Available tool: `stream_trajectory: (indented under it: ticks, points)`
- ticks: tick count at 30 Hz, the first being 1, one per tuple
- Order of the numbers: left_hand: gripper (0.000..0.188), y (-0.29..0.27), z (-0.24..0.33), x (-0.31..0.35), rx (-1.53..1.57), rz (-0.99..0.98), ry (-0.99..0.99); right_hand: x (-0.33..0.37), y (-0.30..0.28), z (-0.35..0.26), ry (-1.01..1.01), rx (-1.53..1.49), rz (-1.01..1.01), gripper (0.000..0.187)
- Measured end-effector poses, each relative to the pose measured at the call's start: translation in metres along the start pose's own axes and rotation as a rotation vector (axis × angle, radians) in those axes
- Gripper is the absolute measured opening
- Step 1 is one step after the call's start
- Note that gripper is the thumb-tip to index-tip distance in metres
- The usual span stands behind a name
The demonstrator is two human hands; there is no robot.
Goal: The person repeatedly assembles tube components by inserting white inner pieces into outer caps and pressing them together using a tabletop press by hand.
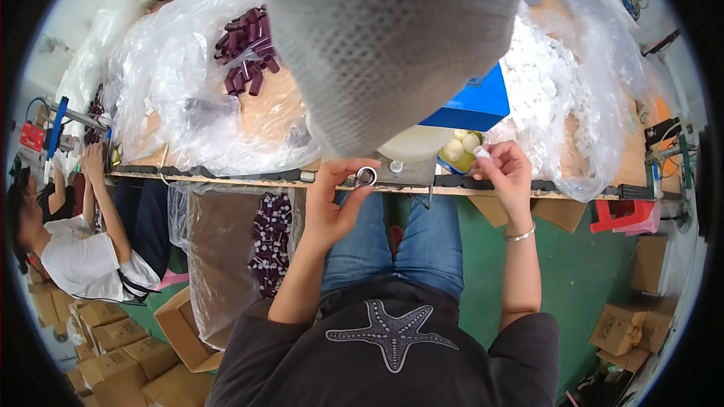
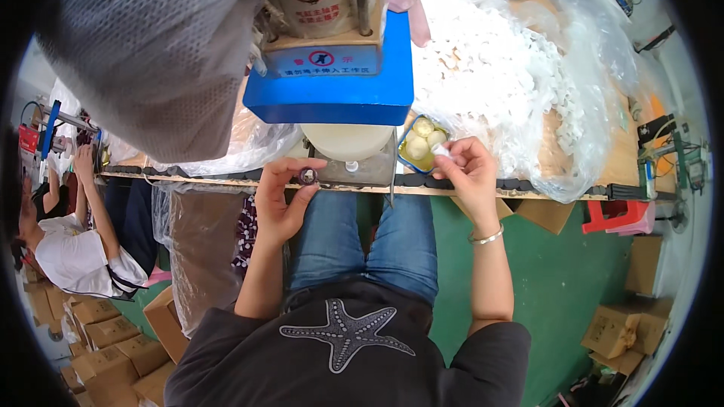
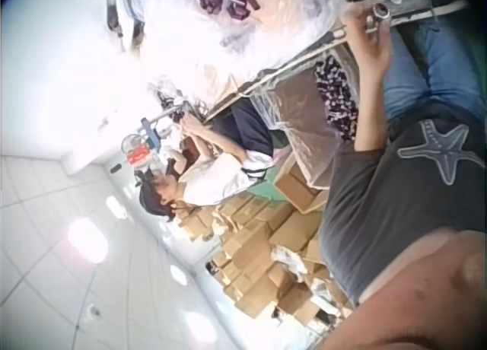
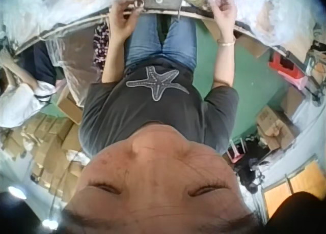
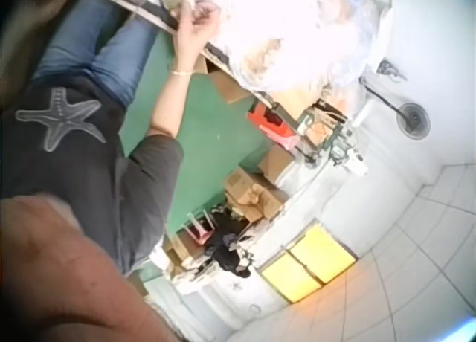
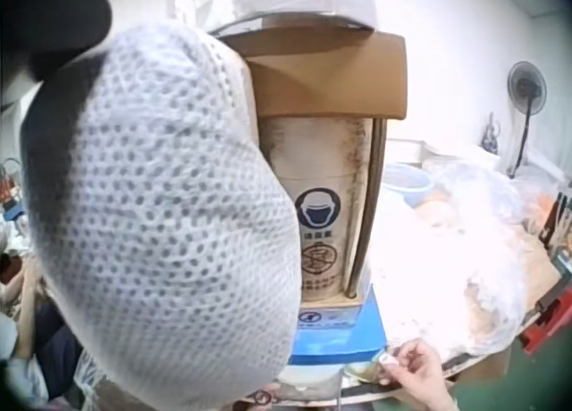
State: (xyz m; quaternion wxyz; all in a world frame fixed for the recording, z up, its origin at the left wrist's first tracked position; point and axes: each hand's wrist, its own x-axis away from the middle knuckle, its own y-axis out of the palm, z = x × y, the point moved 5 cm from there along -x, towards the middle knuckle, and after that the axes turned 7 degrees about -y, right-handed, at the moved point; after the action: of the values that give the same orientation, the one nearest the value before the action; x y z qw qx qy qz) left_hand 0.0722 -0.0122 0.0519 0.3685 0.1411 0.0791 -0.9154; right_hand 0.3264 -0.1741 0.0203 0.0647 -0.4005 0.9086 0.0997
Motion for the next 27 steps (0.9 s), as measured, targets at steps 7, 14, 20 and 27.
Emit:
stream_trajectory:
  ticks: [7,14,20,27]
  points:
    - [0.033,-0.009,-0.009,0.005,-0.052,0.050,-0.031,-0.024,-0.036,0.030,0.090,0.115,0.030,0.011]
    - [0.033,-0.025,-0.025,0.012,-0.069,0.113,-0.063,-0.055,-0.085,0.021,-0.066,0.824,0.320,0.016]
    - [0.037,-0.023,-0.025,0.024,-0.096,0.069,-0.067,-0.045,-0.024,-0.006,-0.282,0.709,0.058,0.019]
    - [0.037,0.069,0.006,0.022,-0.307,-0.423,0.116,-0.059,0.024,-0.015,-0.412,0.877,-0.448,0.016]
